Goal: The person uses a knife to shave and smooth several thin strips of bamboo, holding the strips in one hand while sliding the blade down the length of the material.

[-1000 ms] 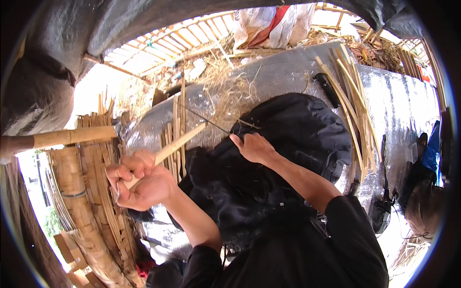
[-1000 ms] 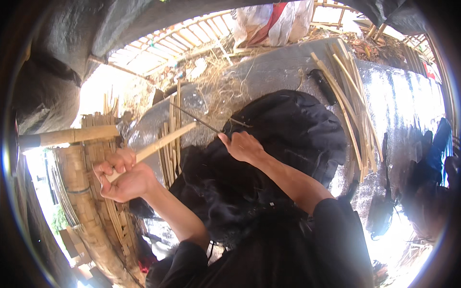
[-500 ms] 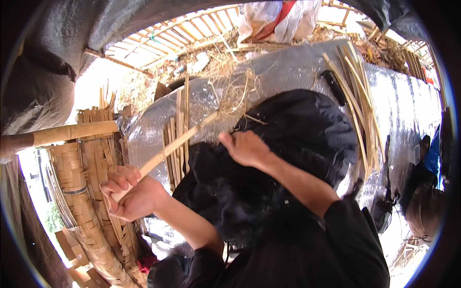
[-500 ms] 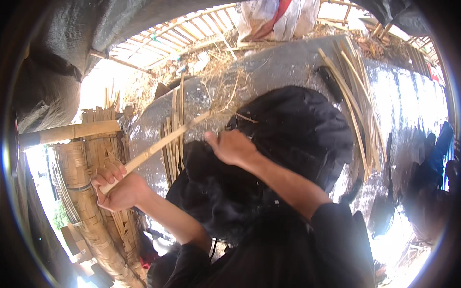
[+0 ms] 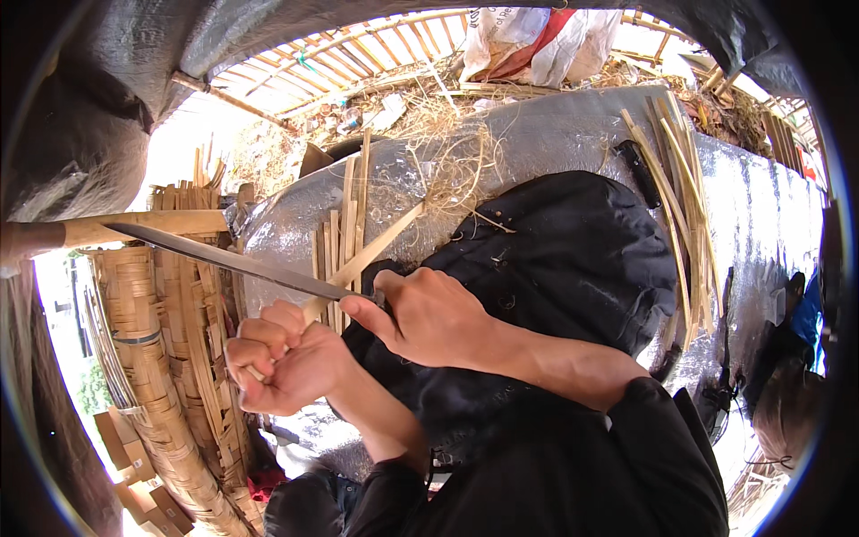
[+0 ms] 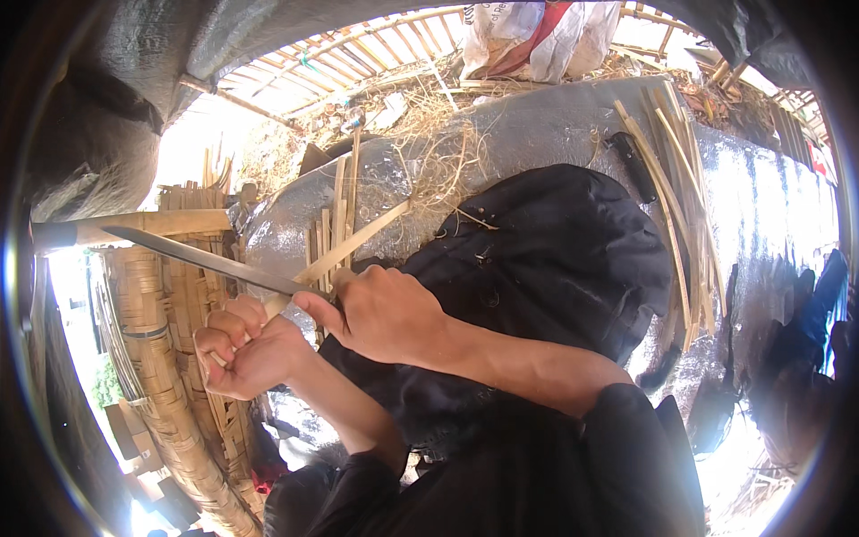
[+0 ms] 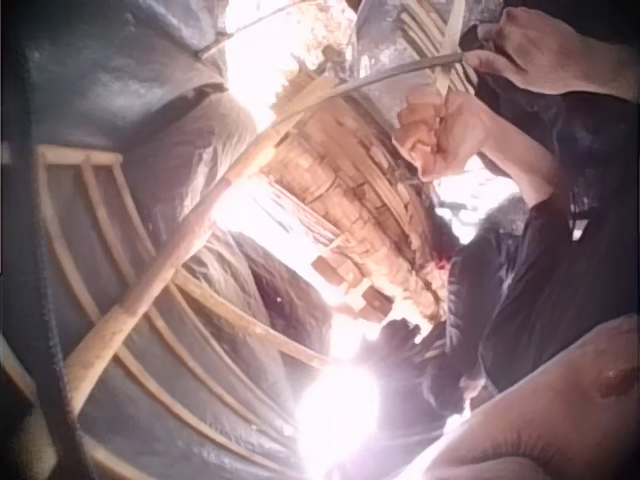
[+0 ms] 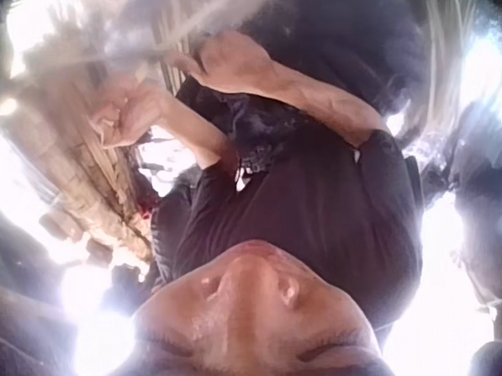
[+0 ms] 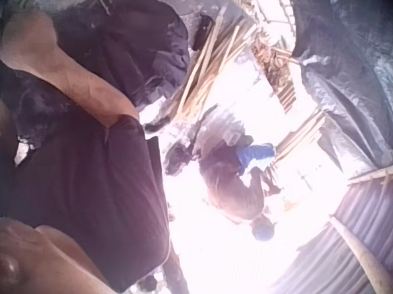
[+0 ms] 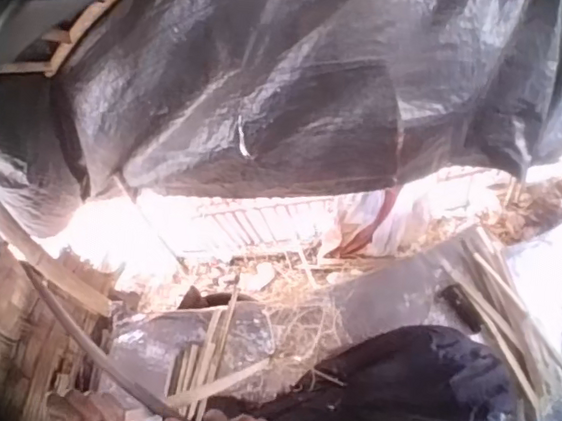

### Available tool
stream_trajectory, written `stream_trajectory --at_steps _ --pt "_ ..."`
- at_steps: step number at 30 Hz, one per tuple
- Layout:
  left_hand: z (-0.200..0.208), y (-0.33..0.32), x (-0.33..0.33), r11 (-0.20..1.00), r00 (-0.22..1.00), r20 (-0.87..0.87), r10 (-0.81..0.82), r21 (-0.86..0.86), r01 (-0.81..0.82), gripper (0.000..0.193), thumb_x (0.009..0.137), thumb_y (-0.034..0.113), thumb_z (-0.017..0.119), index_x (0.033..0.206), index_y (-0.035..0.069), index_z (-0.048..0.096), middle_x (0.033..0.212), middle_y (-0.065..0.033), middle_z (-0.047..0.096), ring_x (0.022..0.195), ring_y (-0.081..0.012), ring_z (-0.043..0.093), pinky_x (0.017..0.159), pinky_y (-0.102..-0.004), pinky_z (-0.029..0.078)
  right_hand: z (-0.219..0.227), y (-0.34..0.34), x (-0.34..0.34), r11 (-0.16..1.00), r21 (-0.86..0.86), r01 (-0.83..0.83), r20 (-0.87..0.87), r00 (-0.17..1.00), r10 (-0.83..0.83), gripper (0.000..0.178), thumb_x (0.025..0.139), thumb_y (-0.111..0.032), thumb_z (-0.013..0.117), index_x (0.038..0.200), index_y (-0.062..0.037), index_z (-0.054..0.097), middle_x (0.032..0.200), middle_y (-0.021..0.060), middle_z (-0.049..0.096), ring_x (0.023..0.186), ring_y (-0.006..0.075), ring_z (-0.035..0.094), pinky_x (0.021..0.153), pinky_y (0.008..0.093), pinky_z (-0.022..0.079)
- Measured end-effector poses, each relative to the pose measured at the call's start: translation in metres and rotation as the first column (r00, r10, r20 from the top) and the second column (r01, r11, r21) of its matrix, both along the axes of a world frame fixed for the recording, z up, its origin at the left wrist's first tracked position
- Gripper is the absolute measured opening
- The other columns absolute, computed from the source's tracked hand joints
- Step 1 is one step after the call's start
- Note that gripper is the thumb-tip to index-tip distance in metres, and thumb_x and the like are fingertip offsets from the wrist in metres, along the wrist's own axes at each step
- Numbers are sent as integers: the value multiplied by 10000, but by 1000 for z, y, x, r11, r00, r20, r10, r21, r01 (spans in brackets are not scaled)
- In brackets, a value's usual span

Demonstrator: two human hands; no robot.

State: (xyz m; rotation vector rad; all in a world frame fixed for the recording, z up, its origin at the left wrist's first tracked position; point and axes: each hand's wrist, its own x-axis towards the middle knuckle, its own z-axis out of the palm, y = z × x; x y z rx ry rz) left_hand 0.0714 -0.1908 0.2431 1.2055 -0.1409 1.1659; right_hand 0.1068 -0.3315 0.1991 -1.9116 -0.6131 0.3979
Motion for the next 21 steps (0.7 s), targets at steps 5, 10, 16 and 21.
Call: stream_trajectory --at_steps 5,10,16,21 --pt "-1 -1 -4 997 1000 11 9 -71 -8 388 939 372 458 682 124 306 583 -8 271 492 -118 222 498 -300 227 -11 -7 -1 995 -97 -21 14 1000 22 651 992 -559 509 738 19 666 657 270 642 660 452 678 595 516 562" --pt "-15 -10 5 995 995 32 -96 40 94 355 913 346 448 676 127 300 567 -4 239 488 -116 204 482 -302 199 -16 -14 1 997 -71 -18 -39 999 15 640 998 -550 503 773 27 662 648 278 640 658 474 671 608 524 562" --pt "-2 -14 5 989 994 29 -104 -105 106 343 854 305 486 648 132 273 562 -1 247 497 -115 202 484 -298 187 -3 -13 4 998 -16 60 4 998 -60 603 1005 -516 520 748 13 656 636 287 620 665 471 659 642 527 556" --pt "-4 -28 19 989 983 114 -142 -31 146 361 889 313 473 646 113 295 568 -7 276 489 -120 224 486 -302 209 -81 -47 28 960 -251 121 -81 986 -145 573 1046 -422 496 758 47 652 711 302 619 724 486 635 621 518 512"
